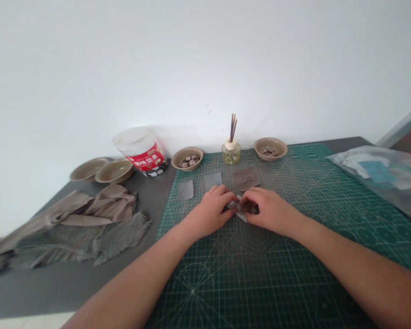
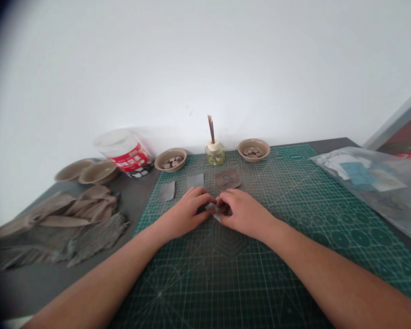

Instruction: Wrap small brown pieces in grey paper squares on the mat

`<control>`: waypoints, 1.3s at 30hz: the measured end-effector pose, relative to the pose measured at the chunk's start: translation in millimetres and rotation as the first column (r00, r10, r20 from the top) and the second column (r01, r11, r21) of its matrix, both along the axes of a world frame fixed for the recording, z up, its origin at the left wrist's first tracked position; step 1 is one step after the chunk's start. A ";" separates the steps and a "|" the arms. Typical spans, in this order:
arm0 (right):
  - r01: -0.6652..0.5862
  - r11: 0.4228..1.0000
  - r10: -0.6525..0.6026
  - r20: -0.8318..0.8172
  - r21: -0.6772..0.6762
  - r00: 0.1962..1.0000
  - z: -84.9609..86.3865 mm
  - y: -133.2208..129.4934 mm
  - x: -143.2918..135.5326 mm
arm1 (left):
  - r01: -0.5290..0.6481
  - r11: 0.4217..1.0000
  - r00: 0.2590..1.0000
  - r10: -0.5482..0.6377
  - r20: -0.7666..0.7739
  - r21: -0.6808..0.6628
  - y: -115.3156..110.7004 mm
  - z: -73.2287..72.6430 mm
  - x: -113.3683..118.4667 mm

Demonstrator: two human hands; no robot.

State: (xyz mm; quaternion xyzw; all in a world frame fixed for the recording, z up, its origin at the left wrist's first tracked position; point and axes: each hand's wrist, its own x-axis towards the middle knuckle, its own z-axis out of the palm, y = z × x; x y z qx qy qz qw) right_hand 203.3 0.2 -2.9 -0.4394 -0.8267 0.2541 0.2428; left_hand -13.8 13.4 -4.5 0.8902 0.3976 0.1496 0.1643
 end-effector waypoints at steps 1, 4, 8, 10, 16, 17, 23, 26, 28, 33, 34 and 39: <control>-0.022 0.999 0.022 0.031 0.027 0.999 -0.3 0.0 0.0 | -0.004 1.000 1.000 0.004 -0.020 0.004 -0.2 -0.8 0.0; -0.056 0.997 0.052 0.075 0.056 0.996 -1.3 1.1 0.7 | -0.029 0.999 0.998 0.030 -0.057 0.017 -1.3 -1.6 -0.1; -0.024 0.999 0.022 0.060 0.037 0.998 -2.1 2.1 1.0 | -0.044 0.999 0.994 0.046 -0.098 0.021 -2.2 -1.5 -0.5; -0.020 0.998 0.016 0.064 0.056 0.998 -2.2 1.9 0.6 | -0.058 0.998 0.992 0.059 -0.112 0.016 -2.5 -1.6 -0.6; -0.093 0.994 0.089 0.078 0.054 0.993 -1.6 3.9 3.3 | -0.106 0.994 0.985 0.102 -0.140 -0.018 -3.7 -0.9 -0.1; -0.081 0.995 0.077 0.080 0.054 0.994 -1.7 4.8 3.5 | -0.107 0.994 0.985 0.103 -0.140 -0.020 -3.8 -0.9 0.2; -0.068 0.995 0.065 0.037 0.080 0.997 -2.0 5.5 0.4 | -0.132 0.991 0.981 0.129 -0.143 -0.012 -3.1 -1.0 1.0; 0.019 0.994 -0.041 -0.216 -0.105 0.975 0.7 4.2 0.0 | -0.110 0.994 0.984 0.108 -0.144 -0.009 -3.1 0.4 0.7; -0.033 0.952 -0.123 -0.478 -0.305 0.870 3.3 3.9 -0.3 | -0.103 0.995 0.984 0.100 -0.149 -0.012 -2.9 1.1 0.5; -0.306 0.761 -0.297 -0.727 -0.572 0.620 5.1 3.8 -3.6 | -0.109 0.994 0.984 0.104 -0.142 -0.024 -1.8 -0.3 0.3; -0.315 0.745 -0.303 -0.719 -0.588 0.626 4.3 4.0 -4.2 | -0.107 0.994 0.985 0.102 -0.140 -0.028 -1.6 -0.6 0.3; -0.224 0.776 -0.244 -0.608 -0.589 0.755 -1.6 7.4 -2.7 | -0.099 0.995 0.985 0.093 -0.147 -0.034 -0.6 -0.4 0.1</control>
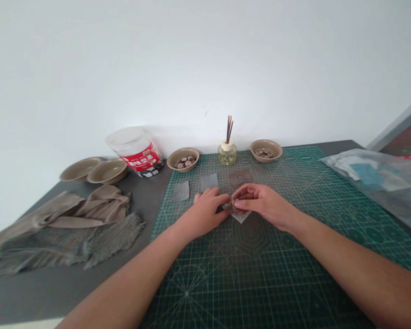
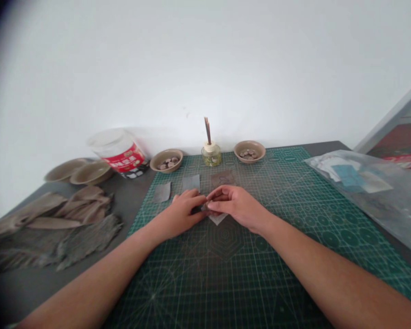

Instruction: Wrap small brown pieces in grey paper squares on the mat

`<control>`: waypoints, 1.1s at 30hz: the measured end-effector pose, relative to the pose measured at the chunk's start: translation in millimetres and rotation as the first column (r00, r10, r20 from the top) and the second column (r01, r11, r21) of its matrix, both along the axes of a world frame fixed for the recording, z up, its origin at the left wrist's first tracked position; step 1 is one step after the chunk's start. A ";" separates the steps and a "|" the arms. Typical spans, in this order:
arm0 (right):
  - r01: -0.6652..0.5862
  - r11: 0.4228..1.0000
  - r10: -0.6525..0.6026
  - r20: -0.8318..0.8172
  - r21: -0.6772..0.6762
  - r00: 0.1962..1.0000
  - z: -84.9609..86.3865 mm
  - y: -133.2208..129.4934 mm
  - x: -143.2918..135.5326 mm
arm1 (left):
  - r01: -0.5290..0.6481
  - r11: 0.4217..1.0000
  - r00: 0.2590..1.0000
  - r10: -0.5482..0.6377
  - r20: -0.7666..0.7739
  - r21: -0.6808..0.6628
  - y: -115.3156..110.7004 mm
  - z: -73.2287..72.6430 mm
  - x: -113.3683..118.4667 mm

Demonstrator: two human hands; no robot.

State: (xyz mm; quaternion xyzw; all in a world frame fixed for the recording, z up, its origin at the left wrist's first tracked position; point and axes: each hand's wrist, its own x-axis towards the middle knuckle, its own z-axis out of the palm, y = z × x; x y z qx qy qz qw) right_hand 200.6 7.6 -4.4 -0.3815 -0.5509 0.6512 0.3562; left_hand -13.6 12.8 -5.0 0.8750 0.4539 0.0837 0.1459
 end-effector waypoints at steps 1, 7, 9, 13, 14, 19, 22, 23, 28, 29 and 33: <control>-0.007 0.999 0.005 0.065 0.034 0.998 -0.6 1.2 1.6 | 0.000 1.000 1.000 0.000 0.002 0.000 0.1 0.3 -0.1; -0.208 0.871 -0.088 0.558 0.445 0.825 1.3 5.0 12.5 | -0.012 1.000 1.000 0.012 0.009 0.004 -1.1 1.1 -0.9; -0.224 0.818 -0.170 0.594 0.530 0.786 2.1 3.4 13.5 | -0.009 1.000 1.000 0.009 0.000 0.014 -2.0 -0.2 -0.7; -0.271 0.770 -0.207 0.628 0.577 0.750 2.0 -1.9 13.4 | -0.023 0.998 1.000 0.023 -0.009 0.059 -4.7 -3.6 2.1; -0.296 0.757 -0.204 0.641 0.583 0.740 1.7 -3.4 13.3 | -0.029 0.997 0.999 0.030 -0.012 0.076 -5.6 -4.0 3.0; -0.367 0.688 -0.251 0.680 0.626 0.689 1.7 -12.1 13.5 | -0.015 0.991 0.998 0.022 -0.052 0.130 -8.3 -2.6 5.0; -0.295 0.697 -0.300 0.639 0.654 0.708 3.8 -18.0 18.2 | 0.011 0.992 0.998 -0.004 -0.055 0.125 -8.5 -0.5 4.1; -0.254 0.712 -0.305 0.614 0.654 0.728 4.4 -19.6 20.8 | 0.023 0.992 0.998 -0.017 -0.055 0.122 -8.5 0.2 3.8; -0.191 0.763 -0.251 0.555 0.618 0.793 2.1 -23.6 29.8 | 0.085 0.992 0.995 -0.080 -0.051 0.096 -9.2 3.6 4.7; -0.205 0.756 -0.240 0.554 0.622 0.797 0.6 -23.8 29.1 | 0.086 0.992 0.996 -0.081 -0.047 0.095 -9.5 4.2 5.1; -0.290 0.716 -0.192 0.579 0.635 0.793 -5.4 -25.2 20.2 | 0.085 0.993 0.995 -0.081 -0.056 0.083 -11.0 6.1 4.8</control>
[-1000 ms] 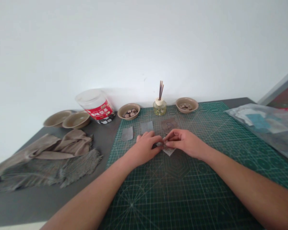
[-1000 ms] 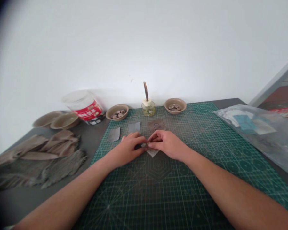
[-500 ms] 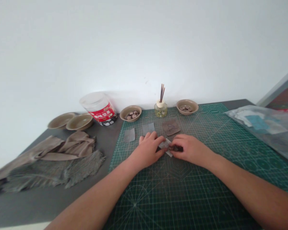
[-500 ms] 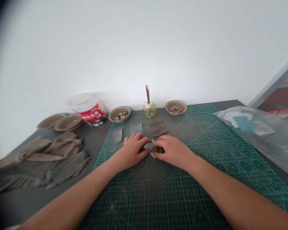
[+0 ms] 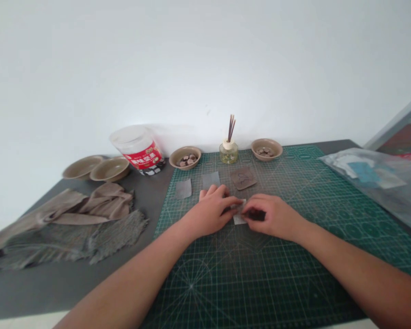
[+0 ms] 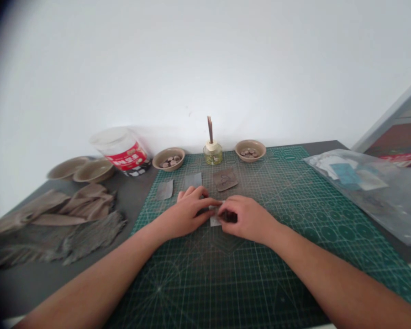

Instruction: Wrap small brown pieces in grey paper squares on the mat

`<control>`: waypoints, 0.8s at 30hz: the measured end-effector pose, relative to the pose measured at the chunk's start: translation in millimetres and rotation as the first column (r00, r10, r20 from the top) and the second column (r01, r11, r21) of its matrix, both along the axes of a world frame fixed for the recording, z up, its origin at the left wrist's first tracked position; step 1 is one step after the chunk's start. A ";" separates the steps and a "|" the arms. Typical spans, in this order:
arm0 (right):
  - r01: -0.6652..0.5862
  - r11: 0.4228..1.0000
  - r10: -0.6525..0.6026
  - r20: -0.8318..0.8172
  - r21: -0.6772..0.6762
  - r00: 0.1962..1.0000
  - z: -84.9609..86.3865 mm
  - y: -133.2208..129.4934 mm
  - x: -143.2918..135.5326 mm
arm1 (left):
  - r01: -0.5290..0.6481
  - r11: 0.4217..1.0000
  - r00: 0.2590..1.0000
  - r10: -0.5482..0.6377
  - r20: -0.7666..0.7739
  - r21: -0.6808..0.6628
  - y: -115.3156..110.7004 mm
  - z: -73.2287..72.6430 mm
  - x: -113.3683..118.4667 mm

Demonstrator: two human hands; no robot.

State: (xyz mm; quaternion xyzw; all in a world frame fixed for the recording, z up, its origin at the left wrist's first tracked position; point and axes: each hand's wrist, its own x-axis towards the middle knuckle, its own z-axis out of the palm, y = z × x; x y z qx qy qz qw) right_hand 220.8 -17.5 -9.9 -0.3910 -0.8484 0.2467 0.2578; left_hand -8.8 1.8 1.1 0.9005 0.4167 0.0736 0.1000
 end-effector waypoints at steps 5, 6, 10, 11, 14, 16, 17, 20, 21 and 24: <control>-0.086 0.994 0.083 0.054 0.073 0.995 -2.1 -3.2 -5.4 | -0.018 1.000 0.999 0.017 -0.038 -0.022 -1.7 3.0 -2.1; -0.098 0.991 0.091 0.071 0.095 0.993 -1.9 -3.7 -5.0 | -0.021 0.999 0.999 0.019 -0.048 -0.029 -1.8 3.7 -2.3; -0.115 0.984 0.095 0.145 0.136 0.985 -1.0 -3.1 -2.5 | -0.013 0.999 0.997 0.009 -0.075 -0.051 -1.7 5.3 -2.6; -0.111 0.985 0.090 0.152 0.133 0.984 -1.1 -2.5 -2.4 | -0.008 0.998 0.997 0.004 -0.078 -0.056 -1.5 5.3 -2.7; -0.117 0.985 0.098 0.140 0.131 0.985 -1.8 -0.5 -3.4 | -0.010 0.998 0.997 0.005 -0.079 -0.064 -1.0 4.7 -2.9; -0.146 0.982 0.130 0.128 0.122 0.983 -2.2 0.6 -3.8 | -0.018 0.998 0.997 0.013 -0.074 -0.065 -0.8 4.4 -2.9; -0.144 0.983 0.130 0.120 0.114 0.984 -2.2 1.0 -3.7 | -0.021 0.998 0.997 0.016 -0.072 -0.067 -0.8 4.3 -2.8; -0.093 0.990 0.081 0.105 0.107 0.991 -2.0 1.9 -3.1 | -0.023 0.997 0.997 0.018 -0.076 -0.070 -0.6 4.1 -2.4; -0.086 0.990 0.075 0.104 0.111 0.992 -1.9 1.9 -2.9 | -0.026 0.997 0.997 0.021 -0.079 -0.069 -0.6 4.0 -2.2; -0.141 0.984 0.129 0.111 0.112 0.985 -1.6 1.2 -2.0 | -0.031 0.997 0.997 0.026 -0.079 -0.068 -0.5 3.8 -2.1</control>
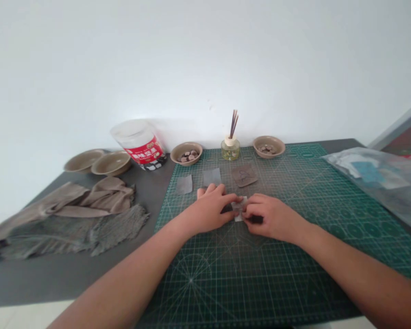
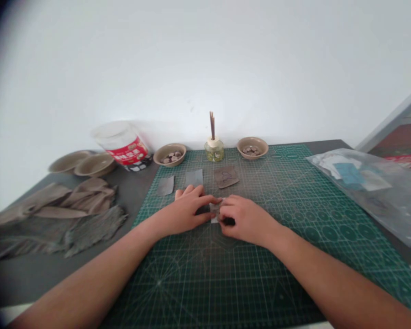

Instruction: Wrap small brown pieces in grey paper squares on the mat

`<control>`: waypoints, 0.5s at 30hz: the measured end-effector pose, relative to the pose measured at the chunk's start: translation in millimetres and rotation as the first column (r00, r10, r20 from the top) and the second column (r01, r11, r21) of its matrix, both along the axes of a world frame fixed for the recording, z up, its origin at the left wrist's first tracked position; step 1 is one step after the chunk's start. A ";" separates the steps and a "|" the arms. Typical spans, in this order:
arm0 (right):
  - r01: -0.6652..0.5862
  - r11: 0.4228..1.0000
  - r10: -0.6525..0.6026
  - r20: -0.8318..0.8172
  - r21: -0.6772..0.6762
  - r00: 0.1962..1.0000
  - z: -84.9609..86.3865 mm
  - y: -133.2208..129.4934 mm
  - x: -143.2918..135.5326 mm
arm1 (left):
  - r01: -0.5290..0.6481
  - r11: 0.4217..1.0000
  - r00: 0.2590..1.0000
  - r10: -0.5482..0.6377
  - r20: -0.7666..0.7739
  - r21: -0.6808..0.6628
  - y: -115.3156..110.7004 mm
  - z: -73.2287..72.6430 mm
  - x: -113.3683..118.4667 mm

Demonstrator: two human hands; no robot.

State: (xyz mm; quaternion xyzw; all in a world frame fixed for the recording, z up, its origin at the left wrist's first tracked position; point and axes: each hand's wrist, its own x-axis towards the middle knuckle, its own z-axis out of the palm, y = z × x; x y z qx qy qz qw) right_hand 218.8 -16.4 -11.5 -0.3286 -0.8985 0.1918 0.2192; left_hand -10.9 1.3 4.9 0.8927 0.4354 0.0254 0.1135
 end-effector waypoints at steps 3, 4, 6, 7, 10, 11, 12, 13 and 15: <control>0.013 1.000 -0.013 -0.010 0.004 1.000 -1.0 0.9 1.7 | 0.012 1.000 1.000 -0.012 0.006 -0.007 -0.2 0.2 -0.2; 0.030 1.000 -0.030 -0.014 0.007 0.999 -1.6 1.6 2.3 | 0.012 1.000 1.000 -0.012 0.005 -0.011 -0.3 0.4 -0.2; 0.051 0.999 -0.051 -0.023 0.010 0.998 -3.1 3.4 3.2 | 0.004 1.000 1.000 -0.004 -0.001 -0.019 -0.4 1.0 -0.3; 0.055 0.998 -0.055 -0.026 0.006 0.998 -3.8 4.1 3.5 | 0.000 1.000 1.000 0.000 -0.004 -0.024 -0.4 1.3 -0.3; 0.062 0.998 -0.063 -0.037 -0.010 0.997 -4.3 4.9 4.6 | -0.006 0.999 1.000 0.005 -0.010 -0.034 -0.5 2.6 -0.2; 0.066 0.998 -0.066 -0.037 -0.010 0.997 -4.0 4.6 4.9 | -0.007 0.999 1.000 0.006 -0.010 -0.037 -0.5 3.0 -0.2; 0.068 0.998 -0.068 -0.033 -0.007 0.997 -3.5 4.2 5.1 | -0.008 0.999 1.000 0.007 -0.007 -0.041 -0.5 3.3 -0.1; 0.068 0.998 -0.068 -0.029 -0.002 0.997 -2.8 3.6 5.4 | -0.008 0.999 1.000 0.008 -0.004 -0.044 -0.6 3.5 0.0; 0.048 0.999 -0.048 -0.019 0.005 0.999 -1.5 2.6 5.8 | -0.007 0.999 1.000 0.007 -0.002 -0.045 -0.6 3.8 0.3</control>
